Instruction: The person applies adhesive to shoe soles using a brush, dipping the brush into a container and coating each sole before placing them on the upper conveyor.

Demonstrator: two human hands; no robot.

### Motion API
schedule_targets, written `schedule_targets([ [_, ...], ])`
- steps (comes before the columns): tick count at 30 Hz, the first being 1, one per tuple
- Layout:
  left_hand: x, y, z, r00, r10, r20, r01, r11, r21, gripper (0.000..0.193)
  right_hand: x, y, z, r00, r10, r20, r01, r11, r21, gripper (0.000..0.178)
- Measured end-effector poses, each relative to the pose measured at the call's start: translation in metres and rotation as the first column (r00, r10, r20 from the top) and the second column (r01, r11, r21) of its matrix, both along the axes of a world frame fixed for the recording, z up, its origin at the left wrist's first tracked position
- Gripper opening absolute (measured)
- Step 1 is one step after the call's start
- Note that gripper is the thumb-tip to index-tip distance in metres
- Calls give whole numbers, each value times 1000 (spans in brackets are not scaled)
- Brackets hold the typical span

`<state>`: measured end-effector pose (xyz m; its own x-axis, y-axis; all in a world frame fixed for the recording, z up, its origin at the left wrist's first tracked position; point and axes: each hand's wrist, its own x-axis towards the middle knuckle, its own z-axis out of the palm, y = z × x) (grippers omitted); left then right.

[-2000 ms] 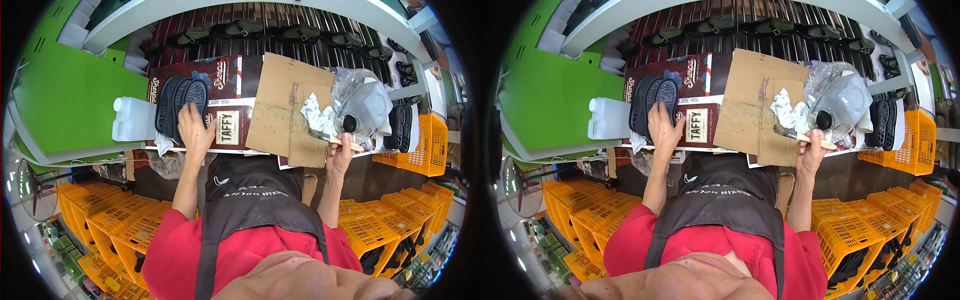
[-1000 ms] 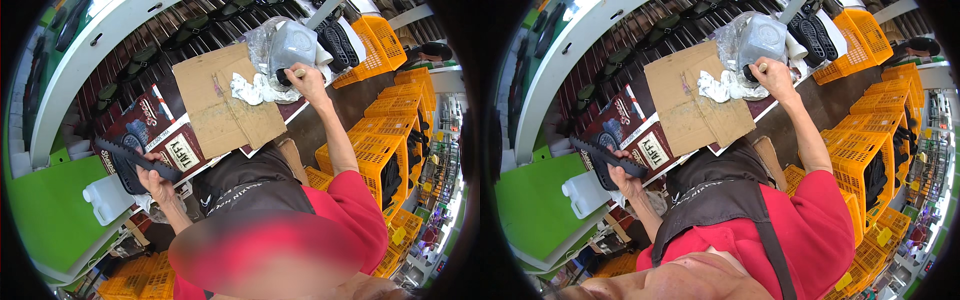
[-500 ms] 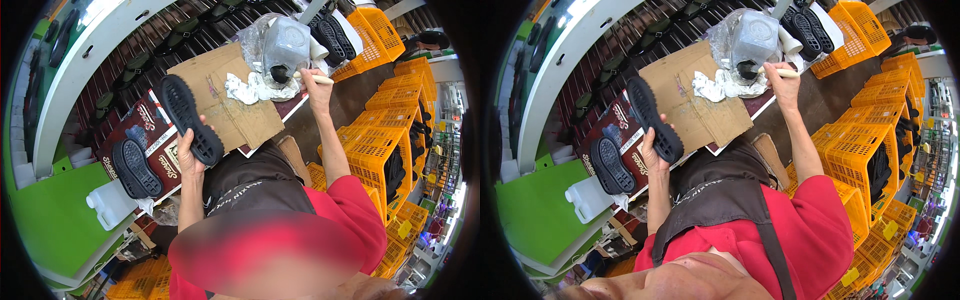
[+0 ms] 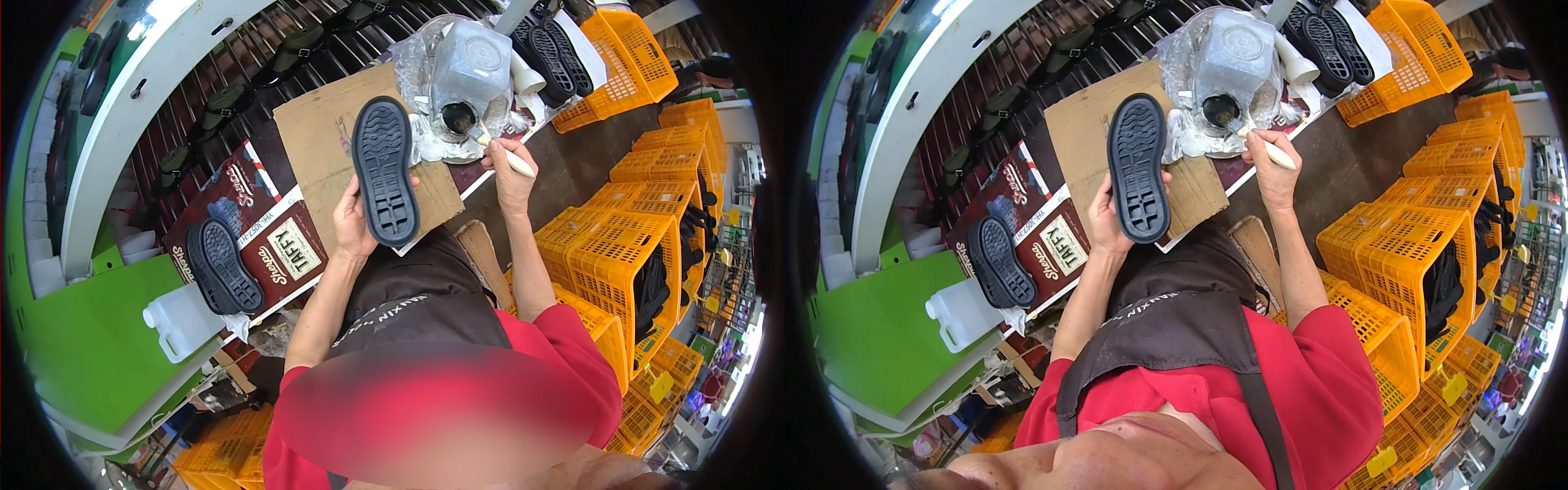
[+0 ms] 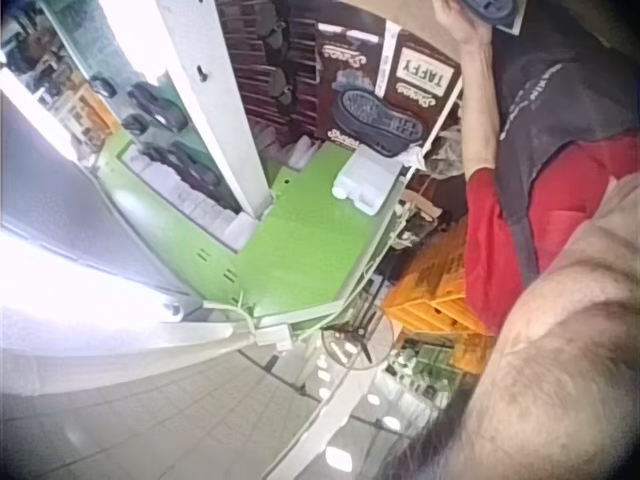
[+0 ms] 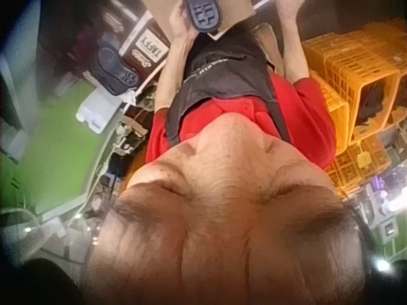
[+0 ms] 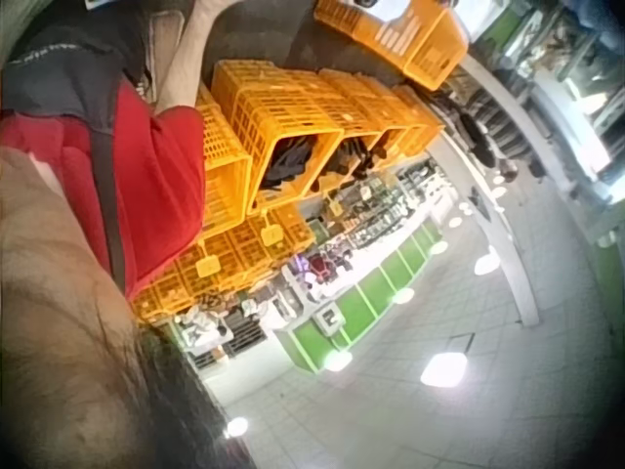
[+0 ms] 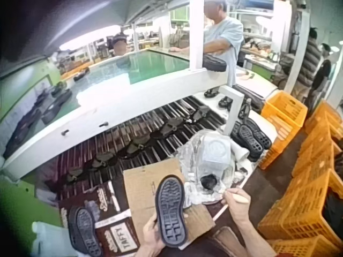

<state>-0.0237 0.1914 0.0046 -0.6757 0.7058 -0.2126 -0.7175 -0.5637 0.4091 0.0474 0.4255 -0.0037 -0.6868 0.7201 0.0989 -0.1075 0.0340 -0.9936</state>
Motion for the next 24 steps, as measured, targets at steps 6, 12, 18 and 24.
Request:
schedule_targets([
  [6, -1, 7, -1, 993, -46, -111, 42, 999, -32, 62, 18, 2, -7, 1000, -19, 14, 19, 1000, 6, 11],
  [12, 5, 9, 2, 978, -117, -173, 111, 993, -46, 64, 35, -2, 15, 982, -7, -188, -11, 996, -94, 13],
  [18, 17, 17, 16, 976, -153, -153, 130, 980, -151, 70, 27, -29, 39, 954, 241, -180, -265, 956, -127, 21],
  [24, 23, 18, 17, 973, -186, -135, 175, 980, -91, 65, 12, -46, 33, 959, 253, -131, -241, 965, 103, 22],
])
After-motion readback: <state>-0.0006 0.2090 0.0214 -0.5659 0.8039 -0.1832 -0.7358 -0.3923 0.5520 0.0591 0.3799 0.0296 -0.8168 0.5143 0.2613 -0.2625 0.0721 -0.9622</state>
